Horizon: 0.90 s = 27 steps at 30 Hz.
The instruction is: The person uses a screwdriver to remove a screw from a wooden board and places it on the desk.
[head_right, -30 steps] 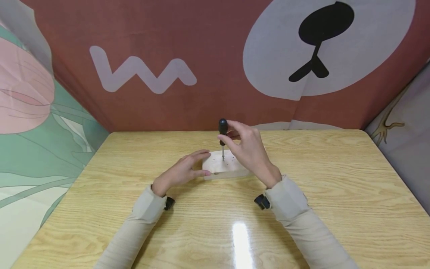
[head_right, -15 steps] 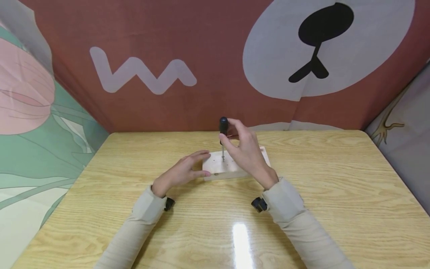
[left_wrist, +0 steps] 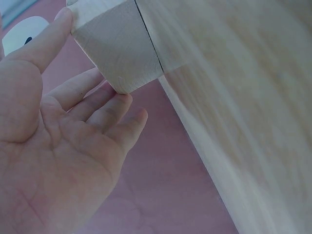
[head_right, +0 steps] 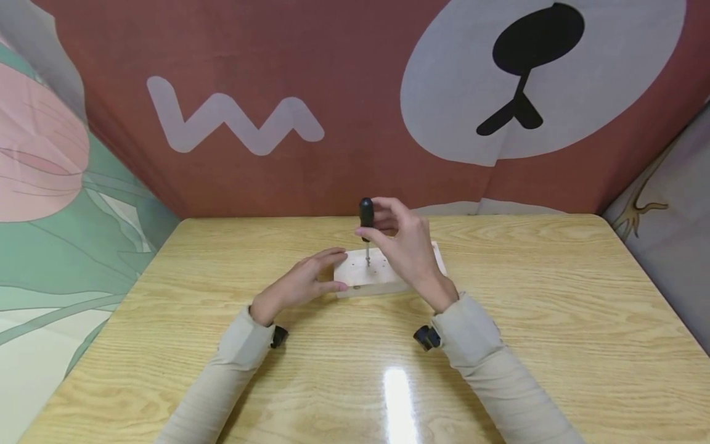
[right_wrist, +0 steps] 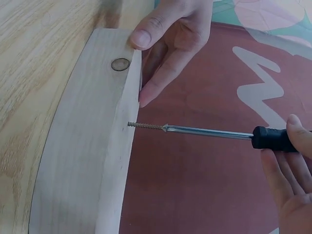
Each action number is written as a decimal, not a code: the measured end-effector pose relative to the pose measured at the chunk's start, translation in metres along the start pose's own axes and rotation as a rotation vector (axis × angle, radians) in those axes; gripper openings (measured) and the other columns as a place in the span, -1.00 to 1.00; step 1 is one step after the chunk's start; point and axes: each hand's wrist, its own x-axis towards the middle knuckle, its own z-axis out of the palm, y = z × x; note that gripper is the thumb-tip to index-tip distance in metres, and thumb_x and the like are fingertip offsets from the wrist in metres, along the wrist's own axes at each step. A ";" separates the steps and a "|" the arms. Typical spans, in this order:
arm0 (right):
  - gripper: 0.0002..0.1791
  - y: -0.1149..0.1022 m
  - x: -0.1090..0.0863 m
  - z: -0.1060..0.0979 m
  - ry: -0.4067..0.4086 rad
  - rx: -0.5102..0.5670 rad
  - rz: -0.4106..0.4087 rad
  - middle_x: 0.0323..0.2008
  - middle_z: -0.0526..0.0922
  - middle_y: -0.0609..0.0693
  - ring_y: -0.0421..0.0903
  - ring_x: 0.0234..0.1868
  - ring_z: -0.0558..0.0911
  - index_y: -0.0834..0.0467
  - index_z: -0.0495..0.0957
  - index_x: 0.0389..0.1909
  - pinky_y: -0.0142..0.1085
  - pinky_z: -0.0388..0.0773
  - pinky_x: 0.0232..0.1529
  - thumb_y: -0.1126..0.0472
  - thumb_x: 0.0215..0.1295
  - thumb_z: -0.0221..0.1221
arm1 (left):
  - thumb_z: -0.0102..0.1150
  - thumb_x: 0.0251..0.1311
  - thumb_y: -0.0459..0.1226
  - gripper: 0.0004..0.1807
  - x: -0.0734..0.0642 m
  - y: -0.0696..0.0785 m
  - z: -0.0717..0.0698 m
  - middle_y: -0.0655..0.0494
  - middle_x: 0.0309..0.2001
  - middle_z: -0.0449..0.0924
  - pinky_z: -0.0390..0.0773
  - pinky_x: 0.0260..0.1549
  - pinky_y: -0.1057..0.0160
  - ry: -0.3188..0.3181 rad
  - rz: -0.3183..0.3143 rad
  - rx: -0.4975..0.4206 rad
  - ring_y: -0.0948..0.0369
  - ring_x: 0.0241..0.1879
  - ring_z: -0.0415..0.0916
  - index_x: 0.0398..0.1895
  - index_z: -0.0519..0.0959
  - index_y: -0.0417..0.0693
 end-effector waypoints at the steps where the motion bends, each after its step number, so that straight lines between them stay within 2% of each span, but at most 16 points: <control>1: -0.56 -0.001 0.000 0.000 -0.009 0.003 0.004 -0.26 0.77 0.16 -0.11 -0.30 0.76 0.28 0.57 0.05 -0.59 0.62 -0.25 0.37 0.12 0.41 | 0.22 0.31 0.00 -0.22 0.000 0.000 0.000 -0.02 0.56 0.08 0.23 0.45 -0.04 -0.001 0.000 -0.001 0.02 0.53 0.08 0.51 0.23 -0.07; 5: -0.55 -0.003 0.000 0.001 -0.047 0.009 0.021 -0.17 0.76 0.21 0.03 -0.18 0.76 0.30 0.54 0.12 -0.63 0.60 -0.18 0.39 0.19 0.36 | 0.22 0.31 0.00 -0.23 0.001 -0.002 0.001 -0.02 0.56 0.08 0.23 0.45 -0.04 -0.001 0.004 -0.007 0.02 0.53 0.08 0.51 0.23 -0.06; 10: -0.53 -0.002 -0.001 0.001 -0.055 0.027 0.039 -0.09 0.72 0.20 0.05 -0.07 0.73 0.29 0.50 0.17 -0.54 0.62 -0.05 0.36 0.24 0.33 | 0.22 0.31 0.00 -0.22 0.001 -0.002 0.001 -0.03 0.56 0.09 0.23 0.45 -0.04 -0.003 0.011 -0.007 0.02 0.53 0.09 0.51 0.23 -0.06; 14: -0.55 0.000 0.000 0.003 -0.025 0.011 0.037 -0.13 0.71 0.14 0.01 -0.10 0.73 0.27 0.56 0.11 -0.47 0.65 -0.06 0.31 0.19 0.38 | 0.22 0.31 0.01 -0.22 0.001 -0.002 0.000 -0.03 0.56 0.09 0.24 0.45 -0.04 -0.002 0.011 0.000 0.02 0.53 0.10 0.51 0.23 -0.07; 20: -0.58 -0.002 0.001 0.003 0.004 -0.030 0.036 -0.27 0.74 0.10 -0.05 -0.26 0.73 0.23 0.63 0.05 -0.62 0.59 -0.19 0.29 0.14 0.42 | 0.22 0.31 -0.01 -0.22 0.001 -0.002 0.001 -0.03 0.56 0.08 0.24 0.45 -0.03 -0.004 0.008 -0.005 0.02 0.53 0.09 0.51 0.23 -0.08; 27: -0.51 -0.003 0.001 0.001 -0.015 -0.016 0.028 -0.18 0.75 0.20 0.04 -0.17 0.76 0.28 0.53 0.18 -0.62 0.60 -0.15 0.36 0.21 0.36 | 0.21 0.31 -0.01 -0.23 0.000 -0.001 0.000 -0.03 0.56 0.07 0.24 0.45 -0.02 -0.007 0.007 -0.011 0.02 0.53 0.09 0.51 0.23 -0.07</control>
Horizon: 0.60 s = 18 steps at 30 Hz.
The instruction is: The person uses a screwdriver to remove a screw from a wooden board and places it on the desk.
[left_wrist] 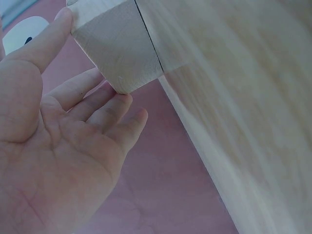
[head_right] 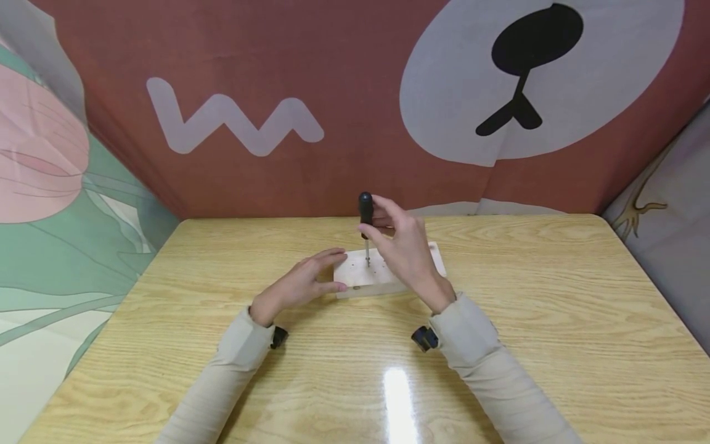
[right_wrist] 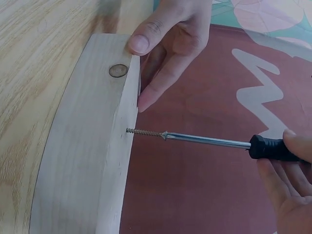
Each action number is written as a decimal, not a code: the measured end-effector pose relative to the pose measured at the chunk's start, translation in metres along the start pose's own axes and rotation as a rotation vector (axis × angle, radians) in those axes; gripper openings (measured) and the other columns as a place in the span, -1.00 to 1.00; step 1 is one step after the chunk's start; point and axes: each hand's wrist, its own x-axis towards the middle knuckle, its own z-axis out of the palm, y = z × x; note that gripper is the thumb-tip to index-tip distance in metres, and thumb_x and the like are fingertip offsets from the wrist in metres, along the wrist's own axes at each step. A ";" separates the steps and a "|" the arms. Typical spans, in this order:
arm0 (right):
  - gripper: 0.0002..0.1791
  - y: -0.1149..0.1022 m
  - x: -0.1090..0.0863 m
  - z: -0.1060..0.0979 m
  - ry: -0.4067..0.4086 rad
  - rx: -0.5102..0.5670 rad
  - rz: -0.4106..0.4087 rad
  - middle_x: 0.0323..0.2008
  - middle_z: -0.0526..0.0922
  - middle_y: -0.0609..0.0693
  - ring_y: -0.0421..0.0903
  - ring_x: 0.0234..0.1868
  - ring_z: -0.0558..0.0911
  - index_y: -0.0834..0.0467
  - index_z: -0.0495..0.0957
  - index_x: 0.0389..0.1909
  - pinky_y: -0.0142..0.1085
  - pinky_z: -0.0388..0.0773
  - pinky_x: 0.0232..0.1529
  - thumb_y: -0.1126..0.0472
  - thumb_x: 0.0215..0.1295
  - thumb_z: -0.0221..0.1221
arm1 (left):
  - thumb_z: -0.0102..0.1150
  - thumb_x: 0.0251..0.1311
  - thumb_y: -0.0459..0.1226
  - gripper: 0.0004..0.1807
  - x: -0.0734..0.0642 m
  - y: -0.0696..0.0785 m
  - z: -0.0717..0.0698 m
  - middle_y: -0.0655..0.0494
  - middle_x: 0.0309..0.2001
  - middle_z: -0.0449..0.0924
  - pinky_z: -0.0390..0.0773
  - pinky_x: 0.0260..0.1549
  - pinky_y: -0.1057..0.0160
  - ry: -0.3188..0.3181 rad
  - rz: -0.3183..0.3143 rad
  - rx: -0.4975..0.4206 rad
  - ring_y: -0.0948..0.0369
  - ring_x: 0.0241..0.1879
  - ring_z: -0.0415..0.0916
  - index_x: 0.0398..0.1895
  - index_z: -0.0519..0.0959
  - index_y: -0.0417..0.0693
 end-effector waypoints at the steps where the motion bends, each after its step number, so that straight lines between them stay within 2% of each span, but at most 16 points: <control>1: -0.51 0.000 0.000 0.000 -0.006 0.004 0.006 -0.16 0.75 0.20 0.05 -0.15 0.76 0.28 0.52 0.19 -0.58 0.62 -0.13 0.36 0.23 0.34 | 0.21 0.32 -0.01 -0.23 0.000 0.000 0.000 -0.02 0.56 0.08 0.25 0.45 -0.02 0.000 0.001 0.001 0.02 0.53 0.09 0.51 0.23 -0.07; 5: -0.51 -0.001 -0.001 0.001 -0.017 0.005 0.028 -0.12 0.73 0.19 0.04 -0.08 0.73 0.27 0.51 0.21 -0.33 0.68 -0.04 0.33 0.25 0.33 | 0.21 0.32 -0.01 -0.24 0.001 -0.001 0.001 -0.03 0.56 0.09 0.24 0.45 -0.02 0.005 0.011 0.003 0.02 0.53 0.10 0.50 0.24 -0.09; 8: -0.53 0.000 -0.002 0.001 -0.002 -0.010 0.025 -0.14 0.71 0.16 0.03 -0.12 0.72 0.26 0.56 0.15 -0.20 0.70 -0.07 0.31 0.21 0.37 | 0.21 0.32 -0.01 -0.24 0.001 -0.002 0.002 -0.03 0.56 0.09 0.24 0.45 -0.02 0.010 0.015 0.008 0.02 0.53 0.10 0.50 0.24 -0.09; 12: -0.57 0.002 -0.002 0.001 0.023 -0.034 0.021 -0.20 0.69 0.13 0.01 -0.18 0.73 0.26 0.61 0.07 -0.19 0.71 -0.14 0.28 0.16 0.41 | 0.21 0.32 0.00 -0.23 0.001 -0.002 0.002 -0.01 0.56 0.09 0.25 0.45 -0.01 0.011 0.011 0.012 0.03 0.53 0.10 0.50 0.24 -0.08; 18: -0.53 0.003 -0.002 0.000 0.029 -0.014 0.013 -0.21 0.73 0.15 0.02 -0.18 0.75 0.24 0.59 0.12 -0.29 0.71 -0.15 0.30 0.17 0.40 | 0.21 0.32 -0.01 -0.24 0.001 -0.001 0.002 -0.02 0.56 0.10 0.26 0.44 -0.01 0.013 0.013 0.014 0.03 0.52 0.11 0.50 0.24 -0.08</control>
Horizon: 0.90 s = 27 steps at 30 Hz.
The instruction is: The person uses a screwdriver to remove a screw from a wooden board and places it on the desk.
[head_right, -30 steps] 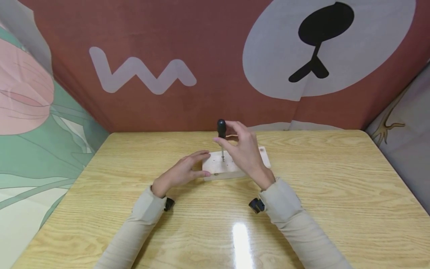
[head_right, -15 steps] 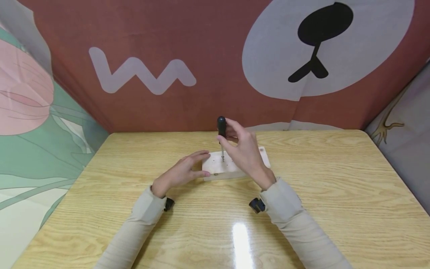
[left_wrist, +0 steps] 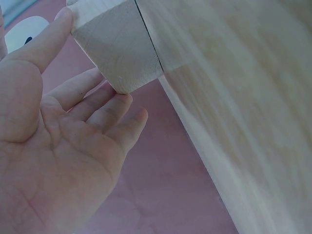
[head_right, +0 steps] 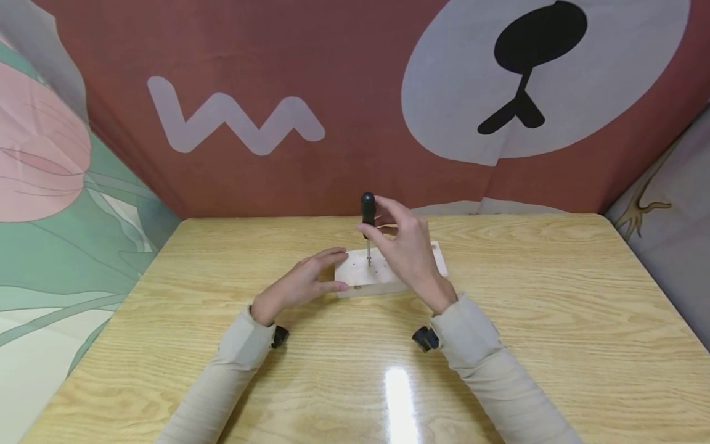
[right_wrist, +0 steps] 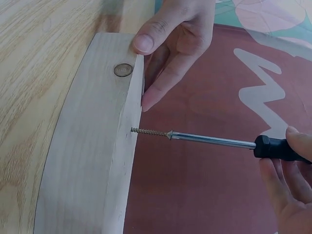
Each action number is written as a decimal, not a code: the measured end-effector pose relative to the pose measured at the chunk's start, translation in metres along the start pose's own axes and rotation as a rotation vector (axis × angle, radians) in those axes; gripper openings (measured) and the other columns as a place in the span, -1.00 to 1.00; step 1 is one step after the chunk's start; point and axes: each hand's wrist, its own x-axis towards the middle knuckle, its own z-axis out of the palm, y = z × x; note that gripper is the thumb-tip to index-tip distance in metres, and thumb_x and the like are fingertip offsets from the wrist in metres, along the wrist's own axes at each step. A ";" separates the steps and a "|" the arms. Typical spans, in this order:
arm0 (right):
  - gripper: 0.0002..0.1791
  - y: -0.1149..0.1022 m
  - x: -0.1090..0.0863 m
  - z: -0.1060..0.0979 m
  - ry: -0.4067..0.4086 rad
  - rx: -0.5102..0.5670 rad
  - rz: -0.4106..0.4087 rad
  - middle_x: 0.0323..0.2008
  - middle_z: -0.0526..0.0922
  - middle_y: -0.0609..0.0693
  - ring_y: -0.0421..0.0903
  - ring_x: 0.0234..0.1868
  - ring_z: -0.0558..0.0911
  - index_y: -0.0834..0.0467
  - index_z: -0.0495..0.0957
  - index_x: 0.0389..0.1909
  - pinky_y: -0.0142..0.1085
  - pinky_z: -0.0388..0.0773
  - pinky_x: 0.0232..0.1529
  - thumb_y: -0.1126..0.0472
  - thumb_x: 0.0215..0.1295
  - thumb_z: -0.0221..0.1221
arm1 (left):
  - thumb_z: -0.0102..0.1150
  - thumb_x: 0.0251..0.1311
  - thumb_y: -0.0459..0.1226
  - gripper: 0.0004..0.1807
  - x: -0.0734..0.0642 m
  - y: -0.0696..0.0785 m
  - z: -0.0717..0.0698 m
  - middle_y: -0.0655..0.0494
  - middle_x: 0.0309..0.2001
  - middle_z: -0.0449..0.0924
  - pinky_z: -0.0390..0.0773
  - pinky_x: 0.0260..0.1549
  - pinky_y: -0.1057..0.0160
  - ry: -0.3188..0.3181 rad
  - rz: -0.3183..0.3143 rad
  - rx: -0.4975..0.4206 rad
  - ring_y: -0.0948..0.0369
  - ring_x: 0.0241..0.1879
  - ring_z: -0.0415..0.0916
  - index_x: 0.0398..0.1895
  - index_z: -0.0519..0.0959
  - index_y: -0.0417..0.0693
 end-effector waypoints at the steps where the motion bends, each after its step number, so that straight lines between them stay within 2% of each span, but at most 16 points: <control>1: -0.52 0.000 0.000 0.000 -0.001 0.005 -0.002 -0.20 0.73 0.15 0.01 -0.18 0.75 0.24 0.58 0.14 -0.31 0.70 -0.15 0.30 0.17 0.40 | 0.21 0.32 -0.01 -0.24 0.000 0.000 0.000 -0.01 0.56 0.09 0.26 0.44 -0.01 0.001 0.001 0.002 0.03 0.52 0.11 0.50 0.24 -0.08; 9: -0.53 0.000 0.000 -0.002 -0.022 0.024 0.001 -0.15 0.71 0.19 0.04 -0.12 0.73 0.27 0.53 0.17 -0.58 0.61 -0.11 0.35 0.23 0.34 | 0.22 0.31 -0.01 -0.24 0.001 0.001 -0.001 -0.01 0.55 0.10 0.24 0.45 0.00 0.006 0.002 0.007 0.04 0.53 0.10 0.50 0.25 -0.08; 19: -0.65 0.000 0.001 0.000 0.009 0.000 -0.004 -0.27 0.66 0.12 -0.03 -0.21 0.71 0.28 0.64 -0.04 -0.65 0.58 -0.18 0.28 0.15 0.41 | 0.22 0.31 0.00 -0.23 0.002 0.000 -0.001 -0.01 0.55 0.11 0.25 0.45 0.00 0.000 0.009 0.009 0.03 0.52 0.10 0.50 0.24 -0.09; 27: -0.59 0.001 0.000 -0.001 -0.012 0.031 -0.002 -0.19 0.72 0.16 0.03 -0.17 0.74 0.26 0.58 0.10 -0.62 0.60 -0.17 0.31 0.21 0.36 | 0.21 0.31 0.00 -0.23 0.001 0.001 0.000 0.00 0.56 0.09 0.25 0.45 0.00 -0.004 -0.005 0.006 0.04 0.52 0.10 0.50 0.24 -0.07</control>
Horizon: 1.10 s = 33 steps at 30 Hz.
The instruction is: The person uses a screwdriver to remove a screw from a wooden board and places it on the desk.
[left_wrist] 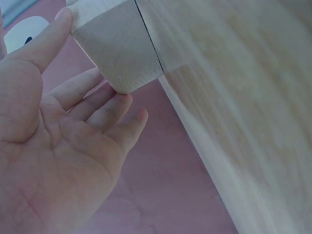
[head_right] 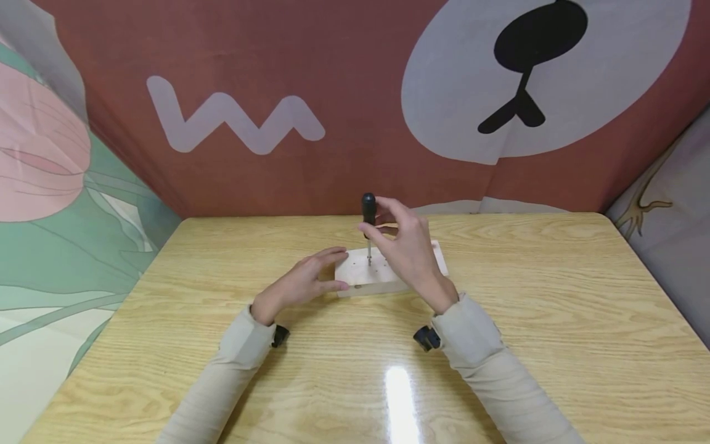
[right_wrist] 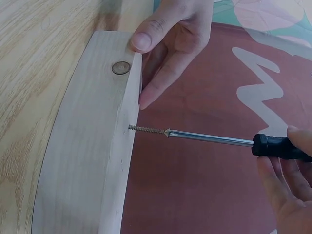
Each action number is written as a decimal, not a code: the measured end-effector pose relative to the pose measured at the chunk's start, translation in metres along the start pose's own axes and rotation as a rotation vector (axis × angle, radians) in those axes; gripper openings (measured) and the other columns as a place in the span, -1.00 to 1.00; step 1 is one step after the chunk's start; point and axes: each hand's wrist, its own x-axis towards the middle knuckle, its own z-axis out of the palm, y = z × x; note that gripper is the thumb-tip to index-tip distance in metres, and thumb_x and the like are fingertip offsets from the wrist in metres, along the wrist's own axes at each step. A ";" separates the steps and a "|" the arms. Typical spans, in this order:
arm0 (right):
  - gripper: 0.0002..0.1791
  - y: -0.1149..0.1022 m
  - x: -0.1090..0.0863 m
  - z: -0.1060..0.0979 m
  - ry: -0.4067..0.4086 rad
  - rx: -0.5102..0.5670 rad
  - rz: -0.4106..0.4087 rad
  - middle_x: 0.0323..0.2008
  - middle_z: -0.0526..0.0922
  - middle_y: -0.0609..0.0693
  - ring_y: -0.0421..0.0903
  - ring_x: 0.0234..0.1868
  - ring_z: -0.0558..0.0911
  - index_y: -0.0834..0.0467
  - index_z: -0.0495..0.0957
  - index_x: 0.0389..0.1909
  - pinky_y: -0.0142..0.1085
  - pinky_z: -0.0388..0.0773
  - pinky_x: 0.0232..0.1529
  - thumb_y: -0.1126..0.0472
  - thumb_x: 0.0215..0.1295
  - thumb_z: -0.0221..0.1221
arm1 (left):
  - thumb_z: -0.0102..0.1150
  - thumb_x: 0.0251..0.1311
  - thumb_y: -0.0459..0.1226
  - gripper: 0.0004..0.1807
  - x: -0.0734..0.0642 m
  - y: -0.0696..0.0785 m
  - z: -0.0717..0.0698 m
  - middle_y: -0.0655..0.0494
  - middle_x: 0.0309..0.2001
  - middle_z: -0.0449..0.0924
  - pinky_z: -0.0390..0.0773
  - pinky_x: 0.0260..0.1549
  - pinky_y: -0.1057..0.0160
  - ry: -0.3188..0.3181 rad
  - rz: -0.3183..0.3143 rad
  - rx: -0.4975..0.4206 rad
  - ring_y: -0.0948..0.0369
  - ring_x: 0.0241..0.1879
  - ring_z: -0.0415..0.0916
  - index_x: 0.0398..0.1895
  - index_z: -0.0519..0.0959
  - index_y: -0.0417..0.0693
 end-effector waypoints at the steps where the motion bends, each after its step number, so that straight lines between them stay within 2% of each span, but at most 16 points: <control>1: -0.58 0.000 0.000 0.000 -0.001 0.005 0.001 -0.18 0.72 0.18 0.03 -0.16 0.74 0.26 0.57 0.11 -0.61 0.60 -0.16 0.32 0.22 0.35 | 0.21 0.31 0.00 -0.23 0.000 0.000 0.000 0.00 0.56 0.09 0.25 0.45 0.00 0.000 -0.002 -0.001 0.04 0.53 0.10 0.50 0.24 -0.07; 6: -0.59 -0.001 -0.002 0.000 -0.003 0.029 0.005 -0.17 0.71 0.20 0.05 -0.14 0.73 0.29 0.55 0.12 -0.60 0.61 -0.14 0.36 0.25 0.32 | 0.22 0.30 0.00 -0.23 0.000 0.000 0.000 0.00 0.55 0.10 0.24 0.45 0.01 0.002 -0.006 0.002 0.04 0.53 0.10 0.50 0.25 -0.08; 12: -0.64 -0.002 -0.002 0.001 0.010 0.017 0.000 -0.21 0.70 0.13 0.04 -0.15 0.74 0.24 0.62 0.02 -0.51 0.66 -0.17 0.28 0.20 0.38 | 0.22 0.30 0.00 -0.23 0.001 0.000 0.001 0.02 0.55 0.11 0.25 0.45 0.01 0.005 -0.011 0.008 0.05 0.52 0.11 0.50 0.25 -0.06; 18: -0.66 -0.001 -0.002 0.001 0.026 -0.035 -0.009 -0.28 0.68 0.09 -0.01 -0.24 0.72 0.19 0.67 0.00 -0.63 0.59 -0.22 0.26 0.20 0.39 | 0.22 0.30 0.00 -0.23 0.000 0.000 0.001 0.02 0.56 0.10 0.25 0.45 0.01 0.005 -0.010 0.002 0.05 0.53 0.10 0.50 0.24 -0.06; 33: -0.64 -0.001 -0.002 0.003 0.028 0.016 0.015 -0.12 0.72 0.19 0.03 -0.16 0.72 0.28 0.57 0.11 -0.63 0.60 -0.19 0.39 0.29 0.24 | 0.23 0.30 -0.01 -0.23 0.000 0.001 0.000 0.01 0.56 0.10 0.23 0.46 0.00 0.004 -0.015 -0.002 0.04 0.53 0.09 0.50 0.25 -0.07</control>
